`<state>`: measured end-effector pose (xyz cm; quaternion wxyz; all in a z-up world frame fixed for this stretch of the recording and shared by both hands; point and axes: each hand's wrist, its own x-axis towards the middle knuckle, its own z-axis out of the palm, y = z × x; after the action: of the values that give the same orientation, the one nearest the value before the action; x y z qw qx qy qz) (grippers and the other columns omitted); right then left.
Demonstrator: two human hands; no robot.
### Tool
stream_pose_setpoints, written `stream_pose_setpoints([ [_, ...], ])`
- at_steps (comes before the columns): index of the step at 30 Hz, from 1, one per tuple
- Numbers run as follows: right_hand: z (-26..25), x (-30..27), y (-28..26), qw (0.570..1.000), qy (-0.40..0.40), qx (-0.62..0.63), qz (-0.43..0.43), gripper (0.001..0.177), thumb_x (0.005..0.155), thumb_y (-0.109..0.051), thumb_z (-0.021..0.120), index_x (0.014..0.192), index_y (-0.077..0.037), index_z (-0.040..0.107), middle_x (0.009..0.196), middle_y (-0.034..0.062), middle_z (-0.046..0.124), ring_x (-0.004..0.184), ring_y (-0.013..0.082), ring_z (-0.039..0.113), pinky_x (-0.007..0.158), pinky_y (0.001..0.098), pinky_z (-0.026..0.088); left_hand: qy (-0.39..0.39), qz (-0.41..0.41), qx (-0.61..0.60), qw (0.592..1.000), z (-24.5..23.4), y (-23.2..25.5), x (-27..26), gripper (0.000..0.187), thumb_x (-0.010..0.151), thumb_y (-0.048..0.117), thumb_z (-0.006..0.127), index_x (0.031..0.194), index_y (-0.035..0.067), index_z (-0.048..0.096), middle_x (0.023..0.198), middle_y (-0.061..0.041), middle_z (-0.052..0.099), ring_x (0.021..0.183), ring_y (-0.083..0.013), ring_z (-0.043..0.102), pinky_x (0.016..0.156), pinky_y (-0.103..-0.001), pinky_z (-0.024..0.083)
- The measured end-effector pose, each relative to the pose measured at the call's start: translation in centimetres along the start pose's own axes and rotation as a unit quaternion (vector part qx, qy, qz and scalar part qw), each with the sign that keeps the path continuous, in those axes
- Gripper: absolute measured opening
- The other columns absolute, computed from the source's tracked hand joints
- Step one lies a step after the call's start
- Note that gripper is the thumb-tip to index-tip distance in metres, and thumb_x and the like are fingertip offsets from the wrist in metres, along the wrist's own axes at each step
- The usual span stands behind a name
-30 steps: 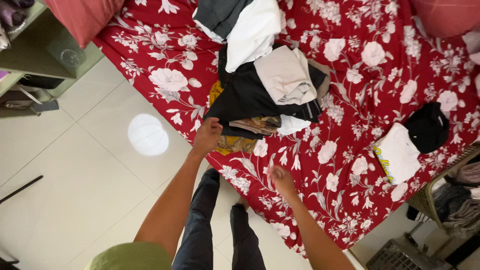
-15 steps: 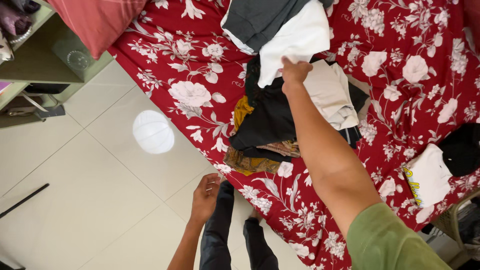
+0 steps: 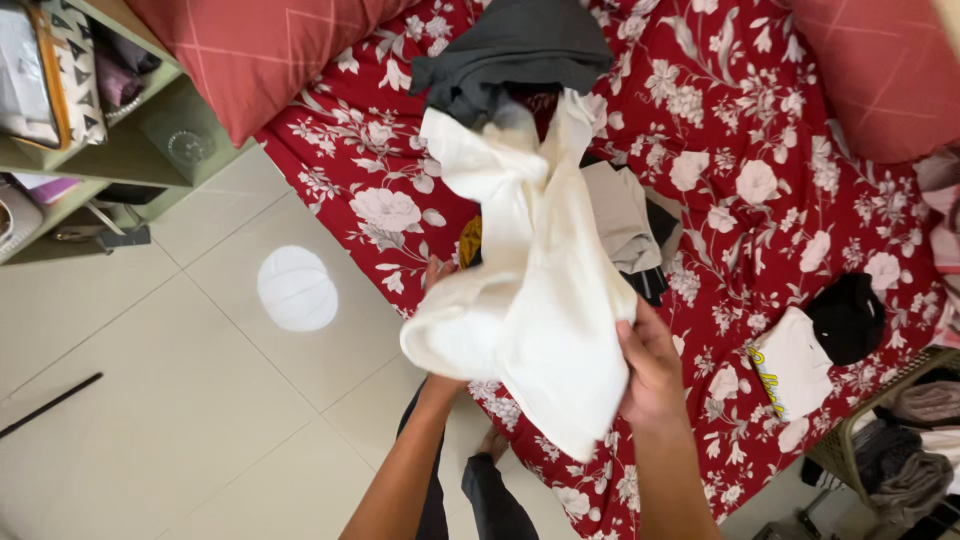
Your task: The person folds a pair of trousers on a bed and places them into a wardrobe, then folds a white shirt and places it onto a shelf inside the wardrobe, followed by placing a black shirt onto the same shelf.
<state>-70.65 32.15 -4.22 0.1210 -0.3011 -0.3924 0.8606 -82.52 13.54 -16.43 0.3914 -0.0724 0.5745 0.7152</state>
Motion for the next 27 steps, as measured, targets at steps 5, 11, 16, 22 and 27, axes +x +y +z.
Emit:
stream_pose_setpoints([
  [5, -5.0, -11.9, -6.3, 0.989, -0.134, 0.061, -0.027, 0.047, 0.103, -0.002, 0.066, 0.145, 0.014, 0.054, 0.115, 0.0291, 0.073, 0.092, 0.0276, 0.076, 0.081, 0.0411, 0.064, -0.096, -0.168, -0.205, 0.960, 1.7, -0.3, 1.6, 0.065, 0.093, 0.055, 0.044, 0.144, 0.014, 0.050, 0.137, -0.016, 0.058, 0.122, -0.0318, 0.058, 0.100, -0.048, 0.051],
  [11, -8.1, -28.9, -10.1, 0.997, -0.043, 0.023, -0.062, 0.060, 0.080, -0.008, 0.076, 0.131, 0.021, 0.061, 0.114, 0.0374, 0.071, 0.098, 0.0402, 0.073, 0.090, 0.0508, 0.057, -0.157, -0.251, -0.393, 0.871, 8.6, -1.1, -2.9, 0.057, 0.100, 0.053, 0.041, 0.137, 0.012, 0.055, 0.131, -0.010, 0.062, 0.118, -0.0309, 0.062, 0.096, -0.053, 0.053],
  [16, -13.5, -40.0, -9.9, 0.997, -0.032, -0.064, 0.006, 0.059, 0.080, -0.007, 0.076, 0.130, 0.020, 0.060, 0.122, 0.0374, 0.070, 0.113, 0.0420, 0.069, 0.100, 0.0516, 0.052, -0.222, -0.129, -0.423, 0.869, 13.3, 3.0, -5.6, 0.048, 0.105, 0.039, 0.044, 0.138, 0.006, 0.056, 0.129, -0.011, 0.068, 0.118, -0.0291, 0.068, 0.105, -0.050, 0.054],
  [22, -14.7, -43.7, -9.3, 0.890, 0.010, -0.405, 0.209, 0.031, 0.095, -0.009, 0.064, 0.124, -0.001, 0.068, 0.113, 0.0127, 0.078, 0.101, 0.0195, 0.072, 0.092, 0.0391, 0.057, -0.317, 0.018, -0.281, 0.906, 15.5, 8.8, -14.8, 0.047, 0.103, 0.027, 0.053, 0.137, -0.005, 0.057, 0.134, -0.019, 0.065, 0.120, -0.0313, 0.066, 0.106, -0.047, 0.054],
  [27, -9.2, -44.5, -11.9, 0.874, 0.083, -0.474, -0.066, 0.032, 0.099, -0.027, 0.060, 0.118, -0.002, 0.068, 0.107, 0.0090, 0.076, 0.097, 0.0173, 0.073, 0.091, 0.0343, 0.060, -0.335, 0.095, 0.045, 0.936, 18.8, 9.0, -27.4, 0.056, 0.083, 0.006, 0.070, 0.135, -0.010, 0.058, 0.132, -0.020, 0.066, 0.118, -0.0318, 0.065, 0.101, -0.044, 0.052],
])
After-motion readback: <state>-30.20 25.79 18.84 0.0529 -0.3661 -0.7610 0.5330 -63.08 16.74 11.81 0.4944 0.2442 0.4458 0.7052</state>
